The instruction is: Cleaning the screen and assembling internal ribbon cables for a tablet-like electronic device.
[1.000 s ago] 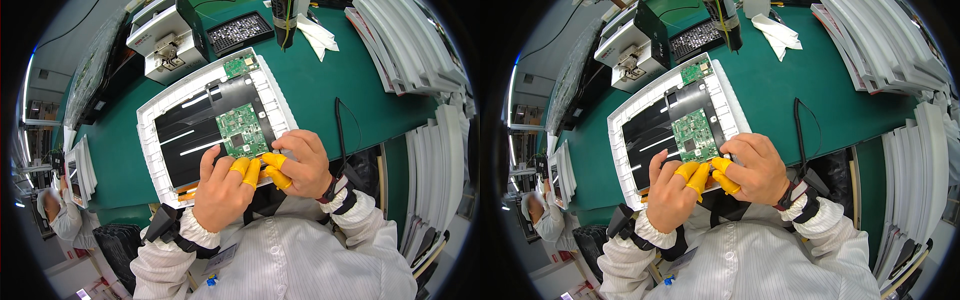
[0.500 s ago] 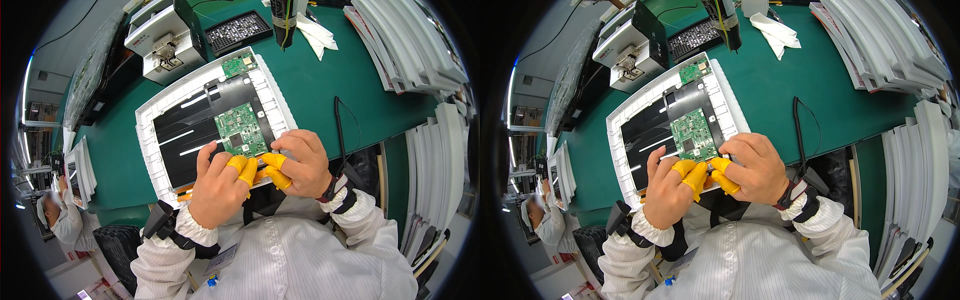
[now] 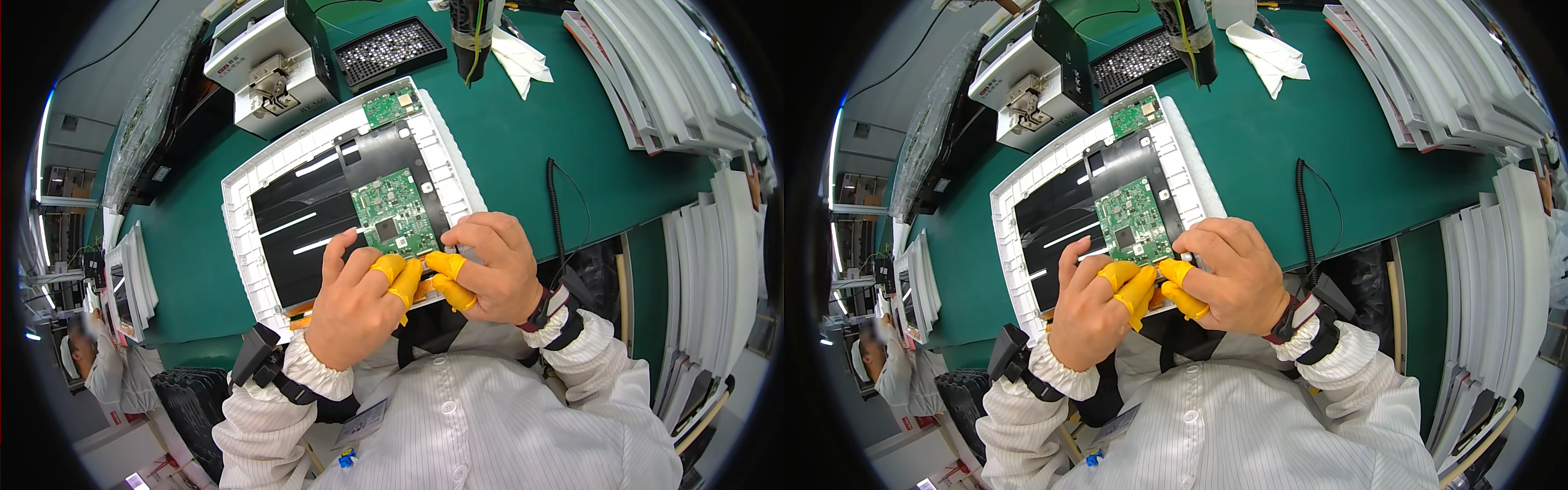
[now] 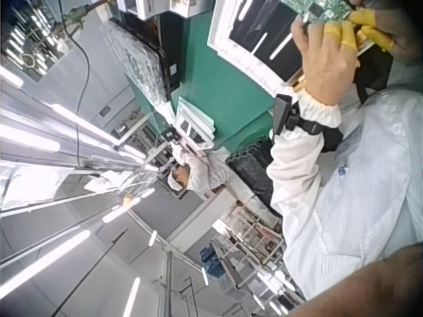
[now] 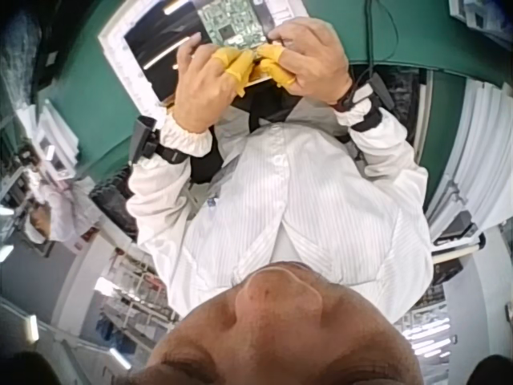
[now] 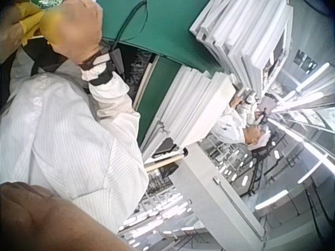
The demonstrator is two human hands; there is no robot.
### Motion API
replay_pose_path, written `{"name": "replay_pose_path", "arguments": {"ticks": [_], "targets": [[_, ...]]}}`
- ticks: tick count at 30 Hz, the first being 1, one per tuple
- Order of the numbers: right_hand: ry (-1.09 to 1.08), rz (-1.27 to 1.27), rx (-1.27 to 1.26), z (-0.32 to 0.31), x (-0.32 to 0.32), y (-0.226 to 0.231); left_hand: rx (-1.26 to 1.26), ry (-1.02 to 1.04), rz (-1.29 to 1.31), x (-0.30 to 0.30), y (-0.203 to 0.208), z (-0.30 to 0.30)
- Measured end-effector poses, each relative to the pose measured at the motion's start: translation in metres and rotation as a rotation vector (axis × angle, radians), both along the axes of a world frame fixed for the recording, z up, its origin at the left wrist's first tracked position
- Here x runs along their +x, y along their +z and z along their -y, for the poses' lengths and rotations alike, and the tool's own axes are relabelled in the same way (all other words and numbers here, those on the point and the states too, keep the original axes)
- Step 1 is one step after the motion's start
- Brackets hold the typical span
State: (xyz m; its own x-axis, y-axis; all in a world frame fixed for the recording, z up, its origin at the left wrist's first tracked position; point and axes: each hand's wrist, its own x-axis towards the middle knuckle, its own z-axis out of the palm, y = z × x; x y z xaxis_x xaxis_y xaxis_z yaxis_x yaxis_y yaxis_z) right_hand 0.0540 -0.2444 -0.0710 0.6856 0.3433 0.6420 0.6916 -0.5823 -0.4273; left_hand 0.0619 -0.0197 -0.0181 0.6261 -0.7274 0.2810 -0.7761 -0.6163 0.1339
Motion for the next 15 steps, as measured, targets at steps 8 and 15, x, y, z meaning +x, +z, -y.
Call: {"name": "replay_pose_path", "arguments": {"ticks": [8, 15], "targets": [[0.005, -0.017, -0.003, 0.0002, -0.0003, -0.0006, -0.009, -0.013, -0.008, 0.0003, 0.0001, -0.0011], [-0.01, -0.013, -0.015, -0.0017, 0.0, 0.0007, -0.02, 0.002, 0.006, -0.0012, -0.0029, -0.0016]]}}
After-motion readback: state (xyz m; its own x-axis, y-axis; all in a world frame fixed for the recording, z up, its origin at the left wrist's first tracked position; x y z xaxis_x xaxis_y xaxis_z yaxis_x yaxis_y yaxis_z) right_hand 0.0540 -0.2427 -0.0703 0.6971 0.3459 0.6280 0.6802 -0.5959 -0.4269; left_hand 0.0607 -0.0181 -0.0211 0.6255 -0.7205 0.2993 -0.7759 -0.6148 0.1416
